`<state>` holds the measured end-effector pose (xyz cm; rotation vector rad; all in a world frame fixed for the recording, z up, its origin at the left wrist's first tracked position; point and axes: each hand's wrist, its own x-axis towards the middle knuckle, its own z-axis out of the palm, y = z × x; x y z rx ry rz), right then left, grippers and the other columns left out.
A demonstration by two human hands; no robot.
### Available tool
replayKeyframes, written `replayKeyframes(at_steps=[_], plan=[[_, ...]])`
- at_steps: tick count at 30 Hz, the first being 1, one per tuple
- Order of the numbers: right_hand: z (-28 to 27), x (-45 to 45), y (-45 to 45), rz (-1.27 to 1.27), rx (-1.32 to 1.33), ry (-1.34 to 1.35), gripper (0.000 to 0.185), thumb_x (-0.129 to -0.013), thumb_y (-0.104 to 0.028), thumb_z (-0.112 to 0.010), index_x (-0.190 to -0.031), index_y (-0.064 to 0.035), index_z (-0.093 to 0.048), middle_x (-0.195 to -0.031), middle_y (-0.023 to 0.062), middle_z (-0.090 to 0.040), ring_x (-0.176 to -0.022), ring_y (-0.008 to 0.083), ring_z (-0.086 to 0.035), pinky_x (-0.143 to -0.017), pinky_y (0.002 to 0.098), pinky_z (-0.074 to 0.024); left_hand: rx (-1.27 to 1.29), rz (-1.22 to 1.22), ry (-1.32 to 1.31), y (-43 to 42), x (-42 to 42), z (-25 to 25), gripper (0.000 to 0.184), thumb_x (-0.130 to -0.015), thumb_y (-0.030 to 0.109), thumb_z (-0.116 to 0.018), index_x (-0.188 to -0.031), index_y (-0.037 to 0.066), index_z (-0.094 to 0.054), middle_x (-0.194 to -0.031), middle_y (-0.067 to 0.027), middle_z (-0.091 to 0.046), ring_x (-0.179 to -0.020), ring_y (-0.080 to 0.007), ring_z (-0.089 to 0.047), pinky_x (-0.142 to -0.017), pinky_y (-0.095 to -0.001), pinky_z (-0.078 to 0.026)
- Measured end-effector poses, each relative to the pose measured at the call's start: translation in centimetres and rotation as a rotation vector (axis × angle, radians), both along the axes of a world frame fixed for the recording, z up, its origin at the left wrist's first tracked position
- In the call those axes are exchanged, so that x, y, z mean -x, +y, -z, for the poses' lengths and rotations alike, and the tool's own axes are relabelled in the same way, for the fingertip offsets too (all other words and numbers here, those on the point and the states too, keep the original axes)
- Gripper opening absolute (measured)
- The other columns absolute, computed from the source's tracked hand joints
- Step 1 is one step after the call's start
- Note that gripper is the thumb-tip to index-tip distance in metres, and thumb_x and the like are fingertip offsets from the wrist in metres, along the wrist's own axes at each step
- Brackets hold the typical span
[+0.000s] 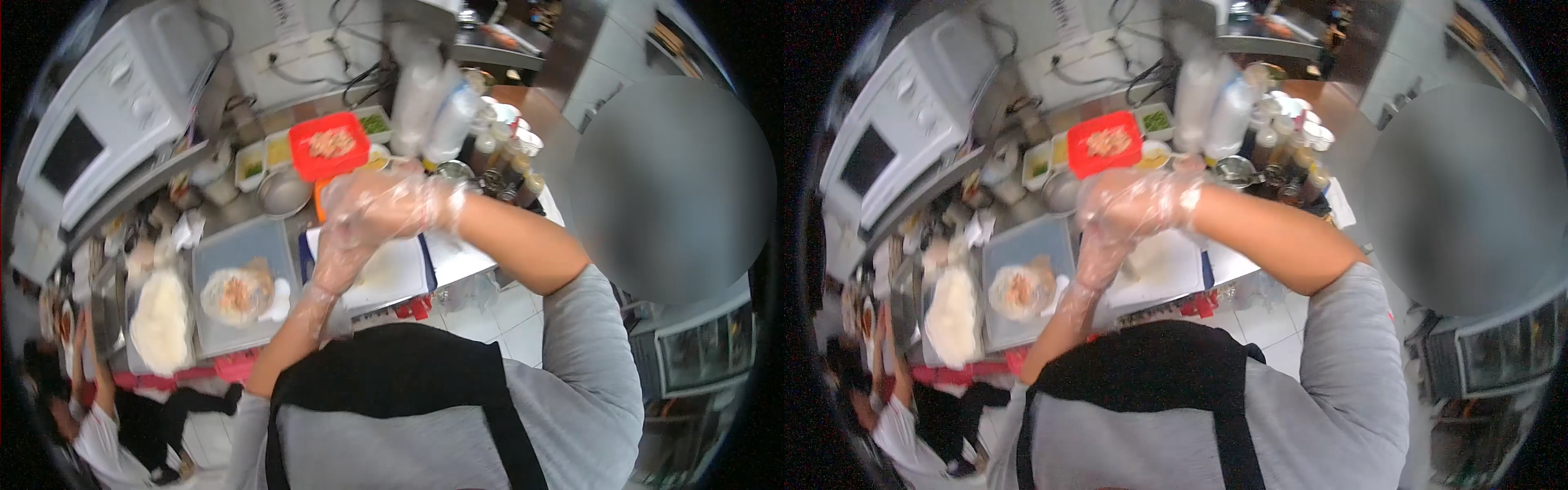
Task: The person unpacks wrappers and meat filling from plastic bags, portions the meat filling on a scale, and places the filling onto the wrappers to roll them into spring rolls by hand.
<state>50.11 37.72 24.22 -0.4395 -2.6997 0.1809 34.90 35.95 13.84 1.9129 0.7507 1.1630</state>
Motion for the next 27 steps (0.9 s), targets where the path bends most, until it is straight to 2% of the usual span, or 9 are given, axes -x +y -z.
replayKeyframes(at_steps=[2,5,8,11,15,20,23,26,27], plan=[[-0.7,-0.5,-0.3,-0.042,0.073,0.018,0.016,-0.071,-0.013,-0.062,-0.081,-0.0015,-0.065,-0.082,0.0195,-0.063,-0.077,0.0352,-0.061,-0.070,0.0408,-0.0485,0.109,0.038,-0.005,0.0,0.1,-0.4,0.048,-0.079,0.021,-0.073,-0.118,-0.001,-0.055,-0.111,-0.0094,-0.062,-0.097,-0.0157,-0.058,-0.084,-0.0330,-0.048],[-0.4,-0.5,-0.5,0.140,0.167,-0.058,0.013,-0.070,-0.009,-0.069,-0.078,-0.0013,-0.063,-0.084,0.0149,-0.061,-0.083,0.0330,-0.059,-0.072,0.0391,-0.0483,0.237,0.151,-0.070,1.2,0.5,1.0,0.042,-0.079,0.017,-0.072,-0.114,-0.001,-0.058,-0.107,-0.0076,-0.064,-0.096,-0.0145,-0.059,-0.084,-0.0305,-0.048],[-0.4,0.0,-0.9,0.254,0.198,-0.075,0.012,-0.073,-0.009,-0.068,-0.080,-0.0014,-0.063,-0.086,0.0144,-0.061,-0.084,0.0324,-0.058,-0.074,0.0379,-0.0481,0.205,0.112,-0.082,1.2,0.0,1.1,0.036,-0.079,0.014,-0.071,-0.110,0.000,-0.060,-0.103,-0.0054,-0.065,-0.093,-0.0120,-0.059,-0.082,-0.0282,-0.048],[-1.8,0.6,-1.4,0.343,0.288,-0.155,0.013,-0.073,-0.010,-0.068,-0.083,-0.0027,-0.063,-0.086,0.0135,-0.062,-0.081,0.0279,-0.060,-0.073,0.0351,-0.0483,0.331,0.138,-0.254,0.8,-0.2,1.3,0.030,-0.075,0.014,-0.074,-0.101,0.002,-0.065,-0.093,-0.0062,-0.067,-0.086,-0.0125,-0.062,-0.076,-0.0303,-0.049],[-3.0,2.2,-2.3,0.536,0.409,-0.134,0.012,-0.075,-0.010,-0.067,-0.084,-0.0033,-0.065,-0.086,0.0123,-0.063,-0.079,0.0249,-0.062,-0.071,0.0339,-0.0492,0.369,0.172,-0.306,0.8,-0.2,1.7,0.030,-0.074,0.012,-0.074,-0.102,0.002,-0.065,-0.094,-0.0040,-0.067,-0.086,-0.0112,-0.061,-0.076,-0.0288,-0.048],[-1.1,0.9,-1.4,0.289,0.217,-0.116,0.014,-0.078,-0.011,-0.067,-0.089,-0.0044,-0.065,-0.086,0.0121,-0.063,-0.080,0.0268,-0.063,-0.071,0.0351,-0.0501,0.333,0.140,-0.331,0.8,0.2,1.2,0.030,-0.074,0.011,-0.074,-0.101,0.002,-0.065,-0.093,-0.0044,-0.067,-0.085,-0.0128,-0.062,-0.079,-0.0286,-0.049],[-1.0,0.7,-1.3,0.254,0.165,-0.168,0.015,-0.077,-0.011,-0.066,-0.091,-0.0043,-0.065,-0.087,0.0136,-0.063,-0.081,0.0291,-0.063,-0.072,0.0362,-0.0504,0.269,0.114,-0.249,1.3,-0.3,2.2,0.035,-0.074,0.012,-0.075,-0.104,0.001,-0.063,-0.098,-0.0069,-0.067,-0.090,-0.0157,-0.063,-0.083,-0.0306,-0.048],[-1.0,0.9,-1.2,0.301,0.132,-0.250,0.016,-0.075,-0.010,-0.066,-0.090,-0.0039,-0.065,-0.086,0.0148,-0.063,-0.081,0.0311,-0.062,-0.073,0.0374,-0.0502,0.296,0.227,-0.188,1.0,-0.5,1.4,0.063,-0.072,0.011,-0.078,-0.126,0.002,-0.047,-0.120,-0.0072,-0.056,-0.112,-0.0159,-0.052,-0.099,-0.0324,-0.040],[-1.1,0.9,-1.2,0.332,0.123,-0.275,0.016,-0.075,-0.010,-0.066,-0.090,-0.0037,-0.065,-0.086,0.0151,-0.063,-0.081,0.0316,-0.062,-0.074,0.0378,-0.0501,0.225,0.164,-0.182,0.8,-0.6,1.3,0.063,-0.072,0.012,-0.078,-0.126,0.002,-0.047,-0.121,-0.0072,-0.056,-0.112,-0.0161,-0.053,-0.099,-0.0325,-0.040]])
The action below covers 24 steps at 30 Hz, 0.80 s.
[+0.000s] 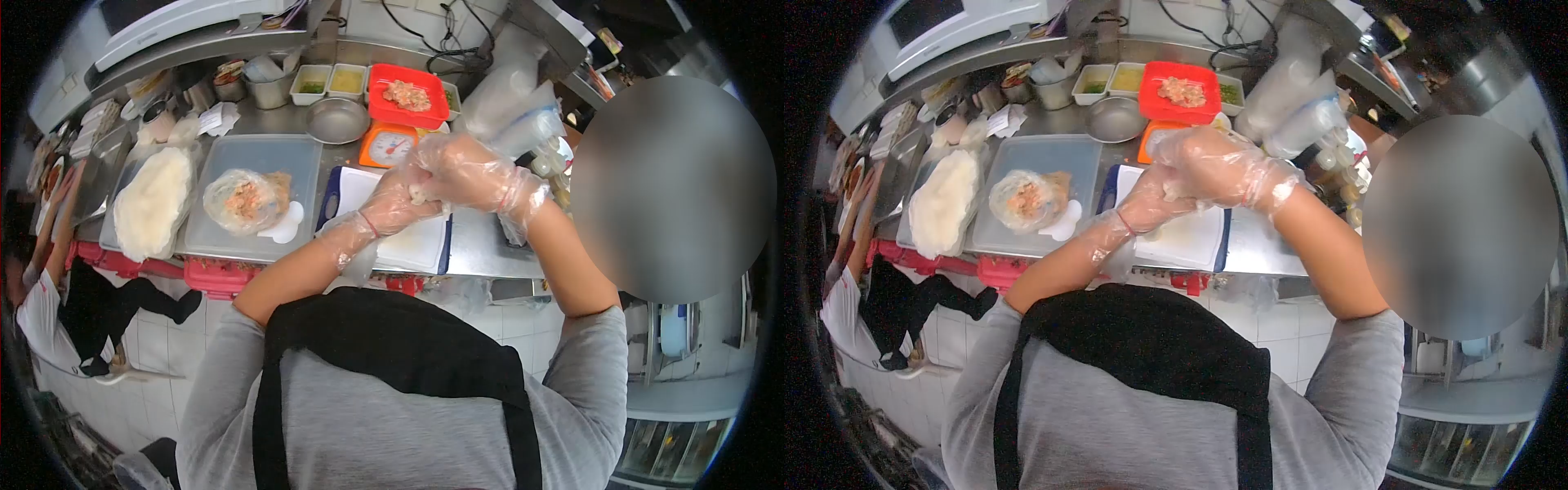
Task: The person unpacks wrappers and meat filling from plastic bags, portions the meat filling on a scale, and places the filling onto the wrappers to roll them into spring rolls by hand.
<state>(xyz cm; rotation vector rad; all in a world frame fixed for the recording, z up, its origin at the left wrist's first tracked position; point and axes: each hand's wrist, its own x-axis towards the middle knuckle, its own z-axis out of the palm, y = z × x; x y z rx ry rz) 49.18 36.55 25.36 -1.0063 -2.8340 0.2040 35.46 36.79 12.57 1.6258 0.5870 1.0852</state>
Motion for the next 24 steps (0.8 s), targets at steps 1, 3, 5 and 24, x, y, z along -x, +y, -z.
replayKeyframes(at_steps=[1,3,5,24], plan=[[0.2,-0.1,0.3,-0.025,0.005,0.025,0.016,-0.074,-0.010,-0.066,-0.089,-0.0037,-0.065,-0.086,0.0149,-0.063,-0.081,0.0318,-0.062,-0.074,0.0381,-0.0499,-0.069,-0.060,0.005,-0.2,0.0,0.0,0.064,-0.072,0.012,-0.078,-0.127,0.001,-0.046,-0.121,-0.0072,-0.056,-0.111,-0.0163,-0.053,-0.099,-0.0325,-0.041],[0.7,-0.6,0.8,-0.052,0.004,0.072,0.016,-0.074,-0.010,-0.066,-0.088,-0.0036,-0.064,-0.085,0.0145,-0.063,-0.080,0.0321,-0.061,-0.074,0.0385,-0.0495,-0.110,-0.086,-0.001,-0.6,-0.3,-0.6,0.058,-0.073,0.014,-0.078,-0.122,0.001,-0.050,-0.117,-0.0078,-0.058,-0.107,-0.0168,-0.055,-0.095,-0.0325,-0.043],[0.5,-0.7,0.5,-0.019,-0.019,0.057,0.017,-0.074,-0.011,-0.066,-0.089,-0.0047,-0.065,-0.086,0.0127,-0.064,-0.079,0.0308,-0.062,-0.073,0.0384,-0.0493,-0.050,-0.028,-0.015,-1.0,-0.3,-1.7,0.044,-0.074,0.016,-0.078,-0.112,0.002,-0.059,-0.106,-0.0090,-0.065,-0.098,-0.0173,-0.060,-0.088,-0.0326,-0.047],[3.1,-2.9,-1.3,0.023,0.052,0.219,0.015,-0.073,-0.013,-0.068,-0.084,-0.0052,-0.064,-0.083,0.0132,-0.061,-0.083,0.0298,-0.059,-0.074,0.0375,-0.0477,0.056,0.168,0.086,-0.8,-0.9,-1.0,0.070,-0.073,0.007,-0.078,-0.131,0.004,-0.039,-0.126,-0.0076,-0.051,-0.117,-0.0173,-0.049,-0.102,-0.0336,-0.039]])
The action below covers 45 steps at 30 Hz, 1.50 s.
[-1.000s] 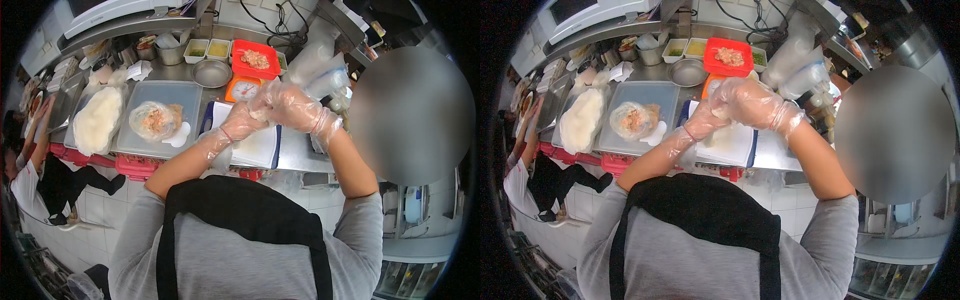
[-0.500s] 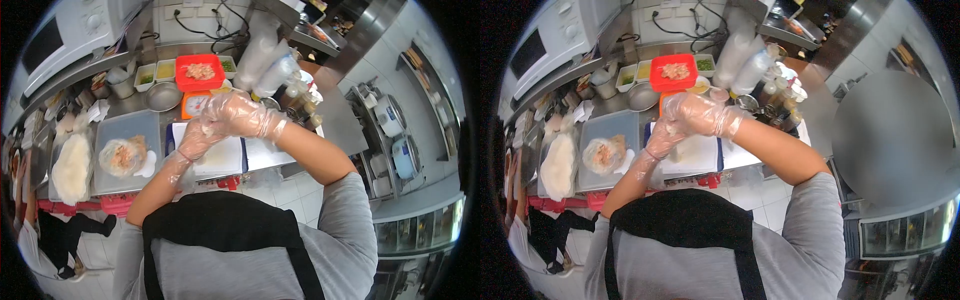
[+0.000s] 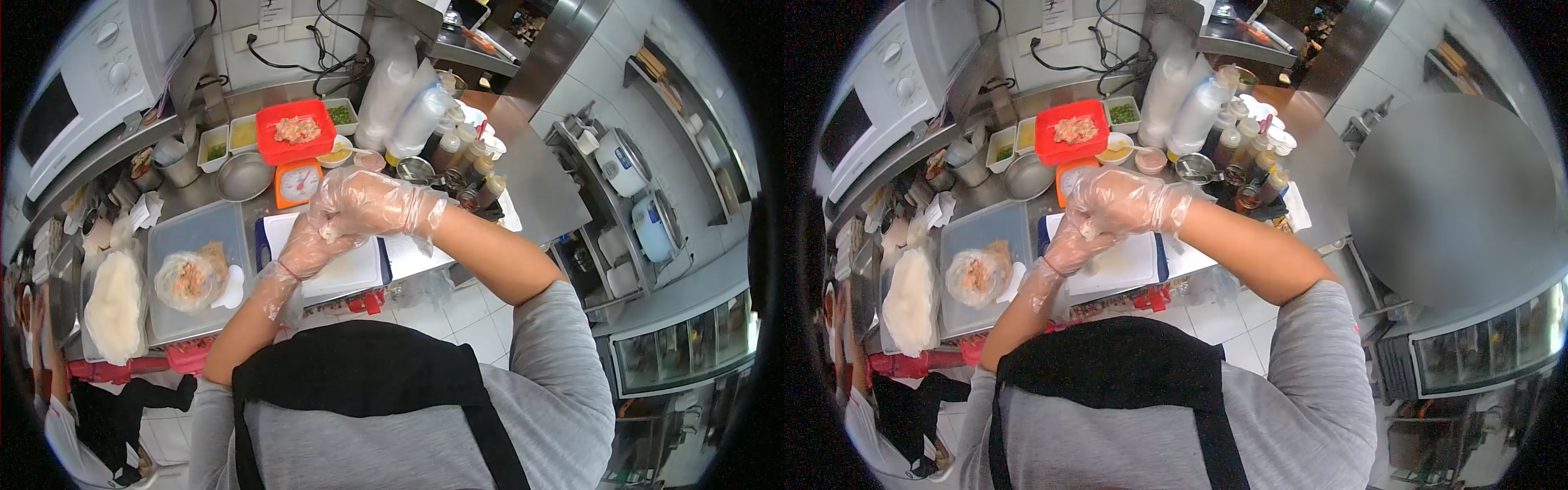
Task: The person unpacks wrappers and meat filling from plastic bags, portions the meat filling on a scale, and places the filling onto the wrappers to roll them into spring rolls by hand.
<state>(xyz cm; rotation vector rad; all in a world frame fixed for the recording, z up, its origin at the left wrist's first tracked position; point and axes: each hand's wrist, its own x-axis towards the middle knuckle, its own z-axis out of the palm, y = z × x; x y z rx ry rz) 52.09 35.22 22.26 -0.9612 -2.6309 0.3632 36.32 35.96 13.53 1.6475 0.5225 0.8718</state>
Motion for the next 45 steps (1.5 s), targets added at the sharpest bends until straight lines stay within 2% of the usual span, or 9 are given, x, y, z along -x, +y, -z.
replayKeyframes(at_steps=[3,5,8,12,15,25,31,34,45], plan=[[0.6,-0.3,-0.5,0.008,-0.161,-0.122,0.017,-0.074,-0.011,-0.067,-0.090,-0.0062,-0.063,-0.086,0.0124,-0.060,-0.085,0.0292,-0.059,-0.073,0.0362,-0.0481,0.025,-0.051,-0.070,0.7,-0.1,1.5,0.040,-0.072,0.012,-0.079,-0.107,0.003,-0.062,-0.104,-0.0059,-0.066,-0.095,-0.0130,-0.062,-0.085,-0.0293,-0.049],[2.0,-0.7,-0.5,0.040,-0.390,-0.337,0.017,-0.076,-0.010,-0.065,-0.092,-0.0060,-0.062,-0.088,0.0118,-0.060,-0.086,0.0287,-0.059,-0.074,0.0356,-0.0483,0.071,-0.003,-0.015,1.1,0.3,1.5,0.047,-0.074,0.011,-0.078,-0.116,0.002,-0.057,-0.111,-0.0051,-0.063,-0.102,-0.0129,-0.058,-0.091,-0.0300,-0.046],[2.6,-1.7,-0.9,-0.076,-0.316,0.080,0.015,-0.072,-0.006,-0.065,-0.086,-0.0003,-0.064,-0.085,0.0166,-0.063,-0.078,0.0339,-0.061,-0.070,0.0388,-0.0499,0.079,0.029,-0.015,1.1,0.1,1.3,0.047,-0.075,0.010,-0.077,-0.117,0.001,-0.057,-0.113,-0.0039,-0.063,-0.103,-0.0116,-0.057,-0.092,-0.0294,-0.046],[2.9,-3.0,-1.0,-0.178,-0.055,0.236,0.026,-0.083,-0.011,-0.061,-0.108,-0.0059,-0.061,-0.108,0.0133,-0.061,-0.099,0.0307,-0.060,-0.088,0.0357,-0.0484,-0.072,0.009,0.044,0.9,0.2,0.7,0.047,-0.076,0.012,-0.075,-0.117,0.000,-0.057,-0.113,-0.0044,-0.062,-0.102,-0.0102,-0.057,-0.091,-0.0279,-0.046],[2.0,-2.1,-1.5,-0.095,-0.151,0.037,0.025,-0.081,-0.019,-0.064,-0.103,-0.0061,-0.065,-0.108,0.0141,-0.061,-0.098,0.0323,-0.058,-0.085,0.0399,-0.0481,0.057,0.179,-0.169,2.2,0.8,2.8,0.048,-0.075,0.013,-0.075,-0.117,0.000,-0.057,-0.115,-0.0057,-0.062,-0.102,-0.0111,-0.057,-0.090,-0.0280,-0.046],[1.3,-0.7,-0.4,-0.098,-0.310,-0.002,0.057,-0.080,-0.057,-0.056,-0.110,-0.0097,-0.066,-0.132,0.0115,-0.048,-0.128,0.0376,-0.039,-0.106,0.0508,-0.0287,-0.063,-0.084,-0.093,1.1,0.2,0.1,0.043,-0.078,0.018,-0.074,-0.115,0.004,-0.059,-0.120,-0.0097,-0.058,-0.109,-0.0188,-0.056,-0.093,-0.0325,-0.045],[0.9,0.1,0.0,-0.133,-0.338,-0.108,0.063,-0.082,-0.064,-0.049,-0.106,-0.0086,-0.066,-0.135,0.0138,-0.047,-0.129,0.0377,-0.037,-0.106,0.0507,-0.0272,-0.095,-0.074,-0.331,1.4,0.1,0.6,0.028,-0.075,0.018,-0.078,-0.093,0.002,-0.064,-0.100,-0.0054,-0.064,-0.093,-0.0112,-0.059,-0.080,-0.0289,-0.049],[0.8,-0.5,-0.2,-0.086,0.042,0.444,0.065,-0.084,-0.067,-0.044,-0.103,-0.0097,-0.068,-0.136,0.0159,-0.046,-0.130,0.0374,-0.036,-0.107,0.0496,-0.0258,0.111,-0.056,-0.066,1.9,1.3,0.4,0.025,-0.072,0.014,-0.081,-0.078,0.006,-0.058,-0.083,-0.0005,-0.061,-0.080,-0.0061,-0.058,-0.070,-0.0247,-0.049],[3.1,-1.6,-0.2,-0.021,-0.191,0.234,0.062,-0.082,-0.070,-0.043,-0.100,-0.0185,-0.073,-0.141,0.0143,-0.042,-0.134,0.0371,-0.031,-0.111,0.0495,-0.0171,0.015,-0.066,-0.179,2.7,0.6,3.5,0.029,-0.071,0.015,-0.081,-0.070,0.006,-0.053,-0.067,0.0010,-0.055,-0.066,-0.0059,-0.053,-0.059,-0.0264,-0.044]])
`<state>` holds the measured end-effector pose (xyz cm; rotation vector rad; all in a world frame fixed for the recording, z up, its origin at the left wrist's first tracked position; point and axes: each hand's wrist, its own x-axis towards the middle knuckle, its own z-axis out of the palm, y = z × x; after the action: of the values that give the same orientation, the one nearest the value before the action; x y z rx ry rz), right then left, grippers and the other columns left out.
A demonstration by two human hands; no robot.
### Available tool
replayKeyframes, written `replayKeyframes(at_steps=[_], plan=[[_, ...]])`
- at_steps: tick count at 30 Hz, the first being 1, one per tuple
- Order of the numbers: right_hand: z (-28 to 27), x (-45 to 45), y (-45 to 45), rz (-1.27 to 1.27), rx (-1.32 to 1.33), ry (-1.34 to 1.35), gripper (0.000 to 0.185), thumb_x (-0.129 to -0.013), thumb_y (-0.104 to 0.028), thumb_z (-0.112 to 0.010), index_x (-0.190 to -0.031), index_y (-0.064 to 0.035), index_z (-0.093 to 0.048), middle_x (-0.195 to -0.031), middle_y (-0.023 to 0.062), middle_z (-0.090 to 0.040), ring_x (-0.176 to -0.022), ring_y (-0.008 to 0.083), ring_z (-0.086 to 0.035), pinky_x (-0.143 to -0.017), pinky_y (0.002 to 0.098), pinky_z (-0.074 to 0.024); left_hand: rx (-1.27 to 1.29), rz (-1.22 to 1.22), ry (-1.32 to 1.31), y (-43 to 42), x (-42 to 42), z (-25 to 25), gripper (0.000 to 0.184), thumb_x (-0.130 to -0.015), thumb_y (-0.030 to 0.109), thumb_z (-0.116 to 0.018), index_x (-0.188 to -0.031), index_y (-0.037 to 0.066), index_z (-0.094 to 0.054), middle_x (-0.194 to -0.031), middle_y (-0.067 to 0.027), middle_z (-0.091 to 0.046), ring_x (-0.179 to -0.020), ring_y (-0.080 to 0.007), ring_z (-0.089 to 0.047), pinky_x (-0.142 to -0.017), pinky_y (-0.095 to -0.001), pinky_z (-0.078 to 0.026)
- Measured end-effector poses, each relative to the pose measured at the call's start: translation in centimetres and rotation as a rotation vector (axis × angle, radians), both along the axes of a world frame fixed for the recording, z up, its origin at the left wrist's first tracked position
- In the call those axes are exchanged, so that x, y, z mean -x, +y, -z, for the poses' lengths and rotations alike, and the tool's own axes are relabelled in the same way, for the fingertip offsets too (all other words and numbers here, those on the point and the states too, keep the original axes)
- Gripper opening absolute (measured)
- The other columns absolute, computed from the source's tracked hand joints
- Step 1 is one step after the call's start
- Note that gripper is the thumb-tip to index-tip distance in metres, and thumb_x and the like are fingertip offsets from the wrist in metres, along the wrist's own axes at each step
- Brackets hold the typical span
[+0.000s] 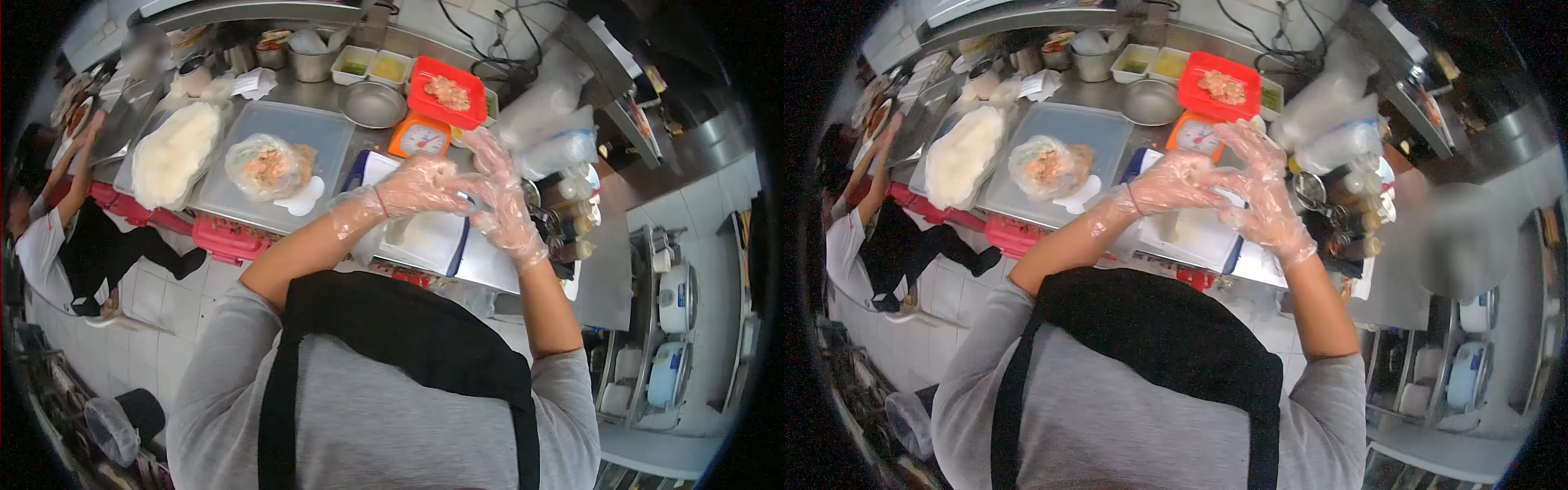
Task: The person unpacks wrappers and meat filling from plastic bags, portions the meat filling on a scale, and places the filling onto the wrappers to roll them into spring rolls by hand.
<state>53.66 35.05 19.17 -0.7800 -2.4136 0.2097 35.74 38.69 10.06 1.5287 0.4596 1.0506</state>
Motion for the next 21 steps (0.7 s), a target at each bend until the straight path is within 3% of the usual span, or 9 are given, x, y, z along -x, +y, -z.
replayKeyframes(at_steps=[3,5,10,13,14,16,17,19,21], plan=[[0.0,0.5,0.6,-0.026,-0.140,-0.132,0.058,-0.084,-0.068,-0.043,-0.098,-0.0207,-0.073,-0.142,0.0126,-0.043,-0.135,0.0378,-0.031,-0.110,0.0511,-0.0196,-0.399,-0.021,0.260,0.1,0.6,-1.4,0.018,-0.076,0.015,-0.074,-0.080,0.001,-0.062,-0.077,-0.0059,-0.063,-0.071,-0.0135,-0.059,-0.063,-0.0332,-0.047],[0.4,1.2,0.5,-0.010,-0.206,-0.205,0.061,-0.082,-0.069,-0.044,-0.092,-0.0162,-0.073,-0.138,0.0134,-0.047,-0.132,0.0395,-0.034,-0.108,0.0528,-0.0223,-0.505,-0.047,0.064,-0.6,0.0,-2.0,0.019,-0.072,0.017,-0.074,-0.080,0.002,-0.065,-0.073,-0.0099,-0.064,-0.068,-0.0174,-0.061,-0.063,-0.0346,-0.047],[-1.8,3.7,-0.9,0.026,-0.331,-0.268,0.059,-0.082,-0.063,-0.048,-0.085,-0.0081,-0.067,-0.126,0.0165,-0.054,-0.127,0.0394,-0.040,-0.103,0.0512,-0.0302,-0.419,-0.185,0.129,-0.2,-0.2,-1.1,0.021,-0.070,0.024,-0.075,-0.075,0.005,-0.067,-0.068,-0.0125,-0.062,-0.063,-0.0184,-0.060,-0.061,-0.0350,-0.047],[-0.4,3.2,-2.3,0.425,-0.166,0.187,0.060,-0.086,-0.059,-0.048,-0.093,-0.0020,-0.063,-0.114,0.0177,-0.057,-0.123,0.0342,-0.044,-0.098,0.0458,-0.0375,-0.271,-0.218,-0.008,-0.8,0.6,-5.0,0.025,-0.073,0.028,-0.073,-0.067,0.006,-0.062,-0.065,-0.0109,-0.060,-0.061,-0.0211,-0.060,-0.058,-0.0366,-0.046],[3.7,1.2,-1.7,0.431,-0.112,0.653,0.056,-0.091,-0.052,-0.048,-0.108,0.0011,-0.057,-0.103,0.0157,-0.058,-0.116,0.0278,-0.048,-0.094,0.0409,-0.0426,-0.321,-0.323,0.061,-0.7,1.0,-6.3,0.028,-0.074,0.029,-0.072,-0.064,0.006,-0.059,-0.063,-0.0097,-0.059,-0.060,-0.0227,-0.059,-0.056,-0.0377,-0.045],[10.6,-2.0,-0.4,0.279,0.852,1.057,0.056,-0.094,-0.053,-0.041,-0.107,-0.0015,-0.058,-0.095,0.0106,-0.061,-0.106,0.0275,-0.056,-0.089,0.0415,-0.0465,-0.510,-0.471,0.111,-0.5,1.0,-6.8,0.033,-0.074,0.032,-0.072,-0.061,0.008,-0.054,-0.060,-0.0072,-0.055,-0.057,-0.0254,-0.056,-0.053,-0.0398,-0.042],[12.2,-0.9,-1.1,0.077,1.258,1.056,0.050,-0.094,-0.050,-0.046,-0.106,-0.0024,-0.058,-0.096,0.0096,-0.061,-0.103,0.0242,-0.057,-0.086,0.0399,-0.0478,-0.652,-0.511,0.090,-0.6,0.1,-6.7,0.035,-0.074,0.033,-0.072,-0.060,0.008,-0.051,-0.059,-0.0061,-0.053,-0.056,-0.0265,-0.055,-0.052,-0.0407,-0.041],[12.5,0.7,-2.4,-0.091,1.641,0.809,0.044,-0.092,-0.045,-0.049,-0.103,-0.0032,-0.058,-0.095,0.0081,-0.060,-0.100,0.0220,-0.056,-0.083,0.0381,-0.0472,-0.940,-0.594,-0.007,-1.0,-2.3,-5.8,0.040,-0.071,0.038,-0.072,-0.059,0.010,-0.047,-0.056,-0.0056,-0.047,-0.052,-0.0290,-0.050,-0.050,-0.0453,-0.037],[11.7,0.8,-2.3,-0.105,1.660,0.631,0.038,-0.090,-0.040,-0.053,-0.101,-0.0039,-0.058,-0.094,0.0066,-0.059,-0.096,0.0197,-0.055,-0.080,0.0363,-0.0466,-1.028,-0.305,0.240,-3.7,-0.8,-5.8,0.036,-0.071,0.038,-0.071,-0.060,0.010,-0.051,-0.059,-0.0068,-0.050,-0.057,-0.0296,-0.053,-0.053,-0.0463,-0.038]])
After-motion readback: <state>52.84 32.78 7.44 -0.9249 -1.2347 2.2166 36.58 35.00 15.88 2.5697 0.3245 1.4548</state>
